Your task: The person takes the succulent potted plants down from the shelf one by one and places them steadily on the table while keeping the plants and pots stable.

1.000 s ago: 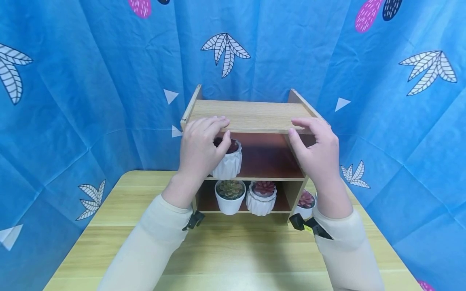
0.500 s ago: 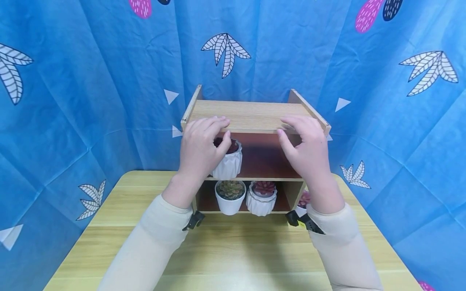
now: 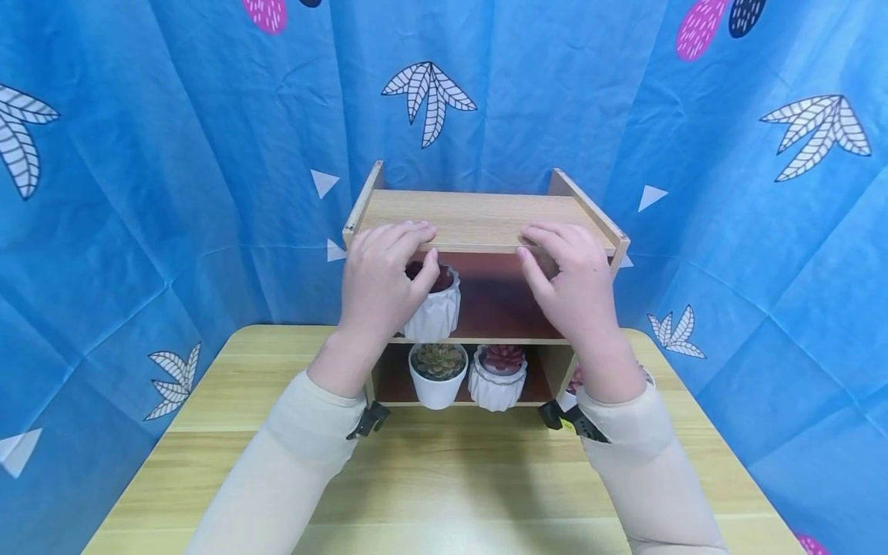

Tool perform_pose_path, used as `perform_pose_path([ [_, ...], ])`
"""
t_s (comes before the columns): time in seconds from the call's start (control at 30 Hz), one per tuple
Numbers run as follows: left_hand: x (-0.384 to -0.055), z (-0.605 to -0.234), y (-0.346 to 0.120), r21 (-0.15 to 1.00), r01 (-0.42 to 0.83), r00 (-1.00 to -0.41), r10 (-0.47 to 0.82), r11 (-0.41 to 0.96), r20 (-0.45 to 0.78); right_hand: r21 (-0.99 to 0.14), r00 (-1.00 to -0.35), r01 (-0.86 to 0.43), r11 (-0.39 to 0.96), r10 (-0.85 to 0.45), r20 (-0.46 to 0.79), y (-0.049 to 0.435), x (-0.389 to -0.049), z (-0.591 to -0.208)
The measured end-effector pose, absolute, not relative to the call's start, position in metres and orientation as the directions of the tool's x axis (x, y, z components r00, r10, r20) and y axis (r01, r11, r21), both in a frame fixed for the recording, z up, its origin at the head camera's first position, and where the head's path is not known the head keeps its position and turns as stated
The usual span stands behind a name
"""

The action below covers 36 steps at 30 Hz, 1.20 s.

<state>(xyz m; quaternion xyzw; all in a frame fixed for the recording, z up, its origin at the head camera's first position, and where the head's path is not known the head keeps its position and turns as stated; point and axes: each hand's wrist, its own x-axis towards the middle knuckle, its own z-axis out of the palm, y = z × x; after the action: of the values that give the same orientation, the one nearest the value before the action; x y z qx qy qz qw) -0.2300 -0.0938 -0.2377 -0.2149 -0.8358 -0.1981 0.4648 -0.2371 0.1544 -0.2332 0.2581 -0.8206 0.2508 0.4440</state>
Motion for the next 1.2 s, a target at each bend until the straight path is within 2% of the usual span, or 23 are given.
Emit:
perform_pose_path([
  [0.73,-0.2303,-0.2373,-0.0932,0.136,0.562,-0.459,0.171,0.816,0.872,-0.219,-0.5,-0.63,0.745,-0.173,0.849,0.1539,-0.2381,-0.2368],
  [1.2,-0.2327,-0.2435,-0.0939,0.067,0.583,-0.38,0.199,0.809,0.903,-0.246,-0.533,-0.616,0.748,-0.166,0.829,0.1538,-0.2363,-0.2345],
])
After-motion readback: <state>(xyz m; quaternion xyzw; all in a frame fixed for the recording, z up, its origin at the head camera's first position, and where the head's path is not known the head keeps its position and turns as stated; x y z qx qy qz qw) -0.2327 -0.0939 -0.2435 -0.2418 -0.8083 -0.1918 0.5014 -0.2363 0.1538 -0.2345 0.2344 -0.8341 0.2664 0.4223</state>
